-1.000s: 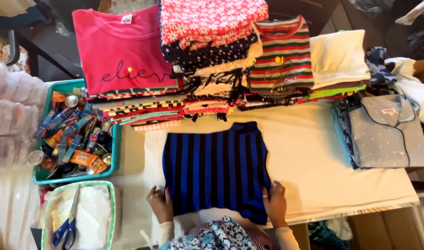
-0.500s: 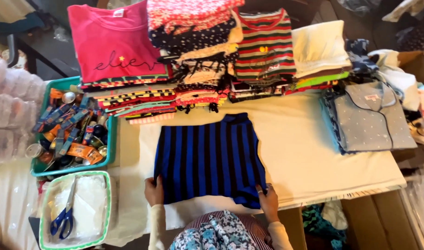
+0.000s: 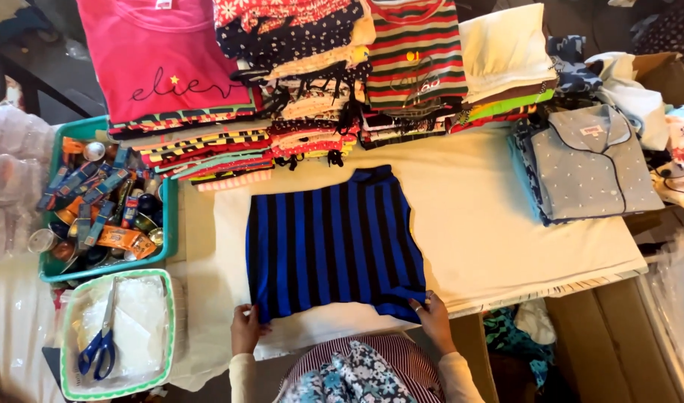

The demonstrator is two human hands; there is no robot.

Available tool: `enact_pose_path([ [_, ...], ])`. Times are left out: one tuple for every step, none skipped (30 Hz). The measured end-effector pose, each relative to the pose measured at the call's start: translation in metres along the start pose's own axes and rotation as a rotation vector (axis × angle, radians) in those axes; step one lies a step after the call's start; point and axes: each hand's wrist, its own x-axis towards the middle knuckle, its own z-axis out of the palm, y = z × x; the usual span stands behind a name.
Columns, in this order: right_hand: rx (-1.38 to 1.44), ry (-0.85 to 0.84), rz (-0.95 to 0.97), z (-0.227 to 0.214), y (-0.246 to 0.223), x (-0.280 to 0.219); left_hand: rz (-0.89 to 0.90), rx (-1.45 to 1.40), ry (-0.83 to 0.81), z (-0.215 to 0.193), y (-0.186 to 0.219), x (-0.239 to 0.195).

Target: The person folds various garments, including a striped shirt and patterned pajama pants, on a table.

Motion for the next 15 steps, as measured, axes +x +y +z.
enact_pose_path([
  [0.058, -0.034, 0.012, -0.001, 0.005, -0.001, -0.101, -0.091, -0.068, -0.001, 0.009, -0.007],
  [0.117, -0.067, 0.023, -0.001, 0.009, -0.001, -0.202, -0.182, -0.137, -0.002, 0.018, -0.014],
  [0.113, -0.066, 0.030, -0.004, 0.001, -0.006, -0.208, -0.180, -0.142, -0.002, 0.019, -0.018],
  [0.243, -0.075, 0.185, -0.006, -0.008, -0.011, -0.200, -0.177, -0.145, -0.001, 0.020, -0.023],
  [0.376, -0.084, 0.335, -0.005, -0.018, -0.014, -0.188, -0.175, -0.145, -0.002, 0.023, -0.024],
  [0.376, -0.083, 0.337, -0.004, -0.018, -0.015, -0.189, -0.174, -0.147, 0.000, 0.033, -0.028],
  [0.382, -0.078, 0.306, -0.003, -0.018, -0.018, -0.158, -0.095, -0.121, 0.000, 0.042, -0.035],
  [0.387, -0.072, 0.274, -0.002, -0.018, -0.021, -0.126, -0.016, -0.097, 0.001, 0.051, -0.041],
  [0.384, -0.073, 0.280, -0.002, -0.021, -0.026, -0.132, -0.014, -0.099, 0.005, 0.041, -0.040],
  [0.394, -0.058, 0.226, -0.002, -0.025, -0.030, -0.053, 0.144, -0.046, 0.009, 0.032, -0.039],
  [0.404, -0.041, 0.169, -0.003, -0.029, -0.032, 0.030, 0.298, 0.005, 0.014, 0.024, -0.037],
  [0.401, -0.040, 0.172, -0.003, -0.029, -0.034, 0.028, 0.298, 0.002, 0.014, 0.025, -0.039],
  [0.387, 0.003, 0.159, -0.003, -0.030, -0.035, 0.070, 0.359, 0.033, 0.014, 0.027, -0.040],
  [0.373, 0.045, 0.147, -0.003, -0.031, -0.035, 0.112, 0.420, 0.064, 0.014, 0.029, -0.041],
  [0.371, 0.043, 0.149, -0.004, -0.025, -0.036, 0.108, 0.422, 0.064, 0.012, 0.026, -0.042],
])
